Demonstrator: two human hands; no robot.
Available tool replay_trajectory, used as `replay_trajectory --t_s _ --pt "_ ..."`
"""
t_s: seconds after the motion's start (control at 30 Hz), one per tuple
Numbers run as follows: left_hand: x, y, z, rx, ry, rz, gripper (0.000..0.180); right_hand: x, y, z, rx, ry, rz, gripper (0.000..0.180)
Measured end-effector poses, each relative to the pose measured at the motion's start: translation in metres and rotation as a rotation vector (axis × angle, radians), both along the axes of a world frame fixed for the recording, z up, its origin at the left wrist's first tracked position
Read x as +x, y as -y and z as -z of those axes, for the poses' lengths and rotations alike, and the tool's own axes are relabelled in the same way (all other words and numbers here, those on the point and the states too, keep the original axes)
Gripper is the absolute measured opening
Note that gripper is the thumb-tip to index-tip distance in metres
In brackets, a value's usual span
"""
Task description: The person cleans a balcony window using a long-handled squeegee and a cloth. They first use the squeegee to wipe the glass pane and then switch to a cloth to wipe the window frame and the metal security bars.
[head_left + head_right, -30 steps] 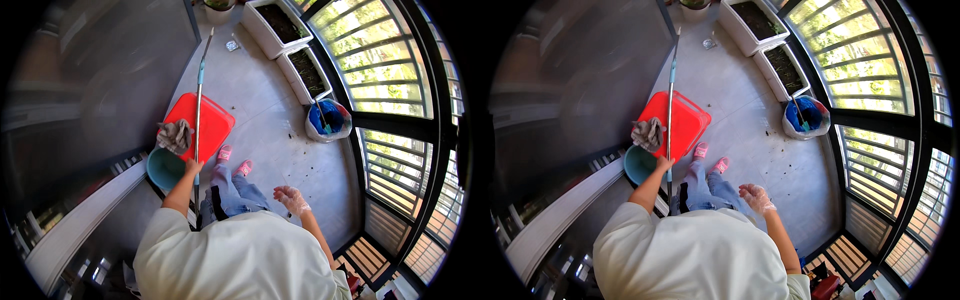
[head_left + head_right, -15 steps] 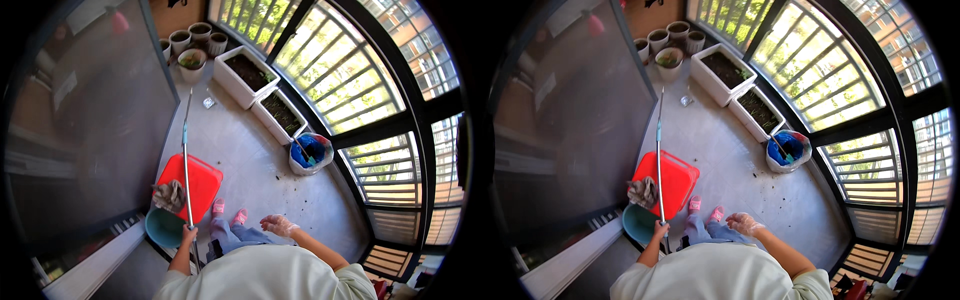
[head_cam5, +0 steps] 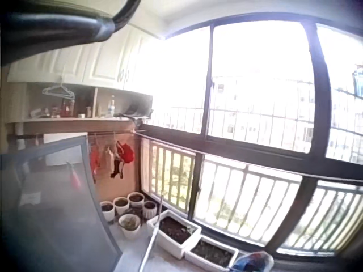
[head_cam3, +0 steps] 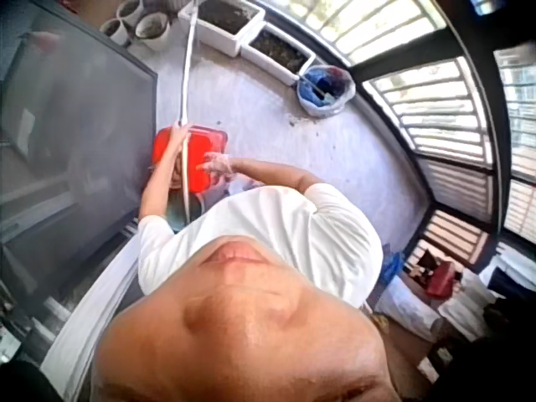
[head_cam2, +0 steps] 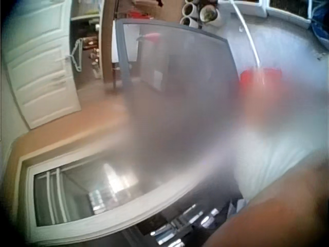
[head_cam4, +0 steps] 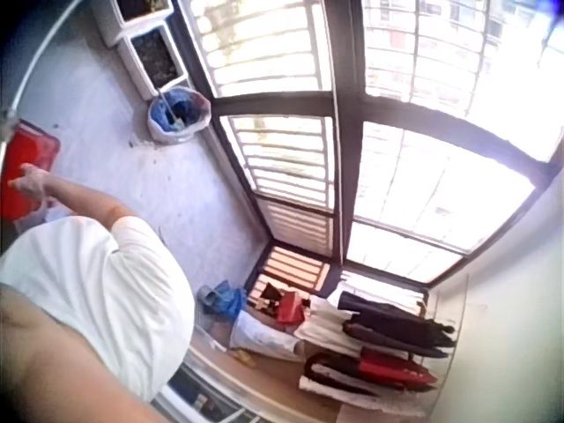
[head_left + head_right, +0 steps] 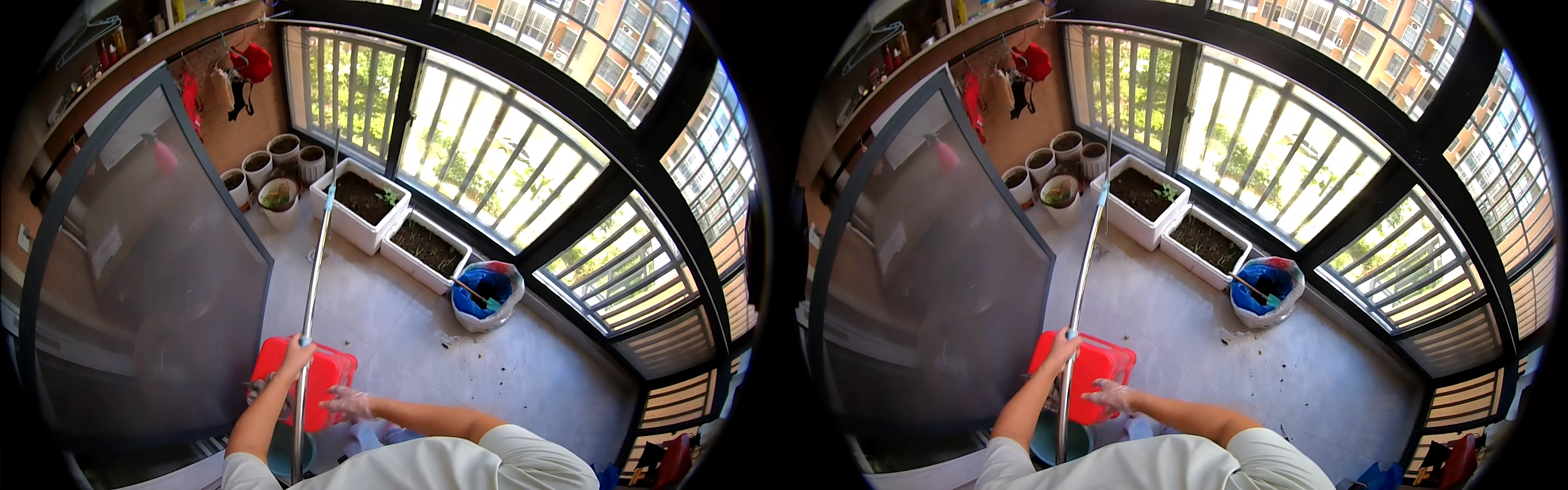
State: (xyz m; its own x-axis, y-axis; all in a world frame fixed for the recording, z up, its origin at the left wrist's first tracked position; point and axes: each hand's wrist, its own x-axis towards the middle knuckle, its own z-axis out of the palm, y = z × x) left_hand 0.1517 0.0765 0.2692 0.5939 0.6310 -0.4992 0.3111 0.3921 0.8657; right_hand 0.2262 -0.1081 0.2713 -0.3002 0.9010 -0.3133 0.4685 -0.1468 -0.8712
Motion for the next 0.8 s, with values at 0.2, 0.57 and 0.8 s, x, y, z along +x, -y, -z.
replay_trajectory --t_s 0.2,0.57,0.8 --pt "0.162 -0.032 -0.028 0.107 0.185 -0.073 0.015 0.006 -0.027 -0.065 -0.552 -0.713 0.817 0.026" --pt "0.385 -0.001 -0.043 0.013 0.152 0.045 0.027 0.258 0.038 -0.047 0.079 0.246 1.201 0.046" --pt "0.414 0.052 -0.039 -0.686 0.289 -0.073 0.038 0.226 0.301 -0.115 -0.139 0.425 1.087 0.038"
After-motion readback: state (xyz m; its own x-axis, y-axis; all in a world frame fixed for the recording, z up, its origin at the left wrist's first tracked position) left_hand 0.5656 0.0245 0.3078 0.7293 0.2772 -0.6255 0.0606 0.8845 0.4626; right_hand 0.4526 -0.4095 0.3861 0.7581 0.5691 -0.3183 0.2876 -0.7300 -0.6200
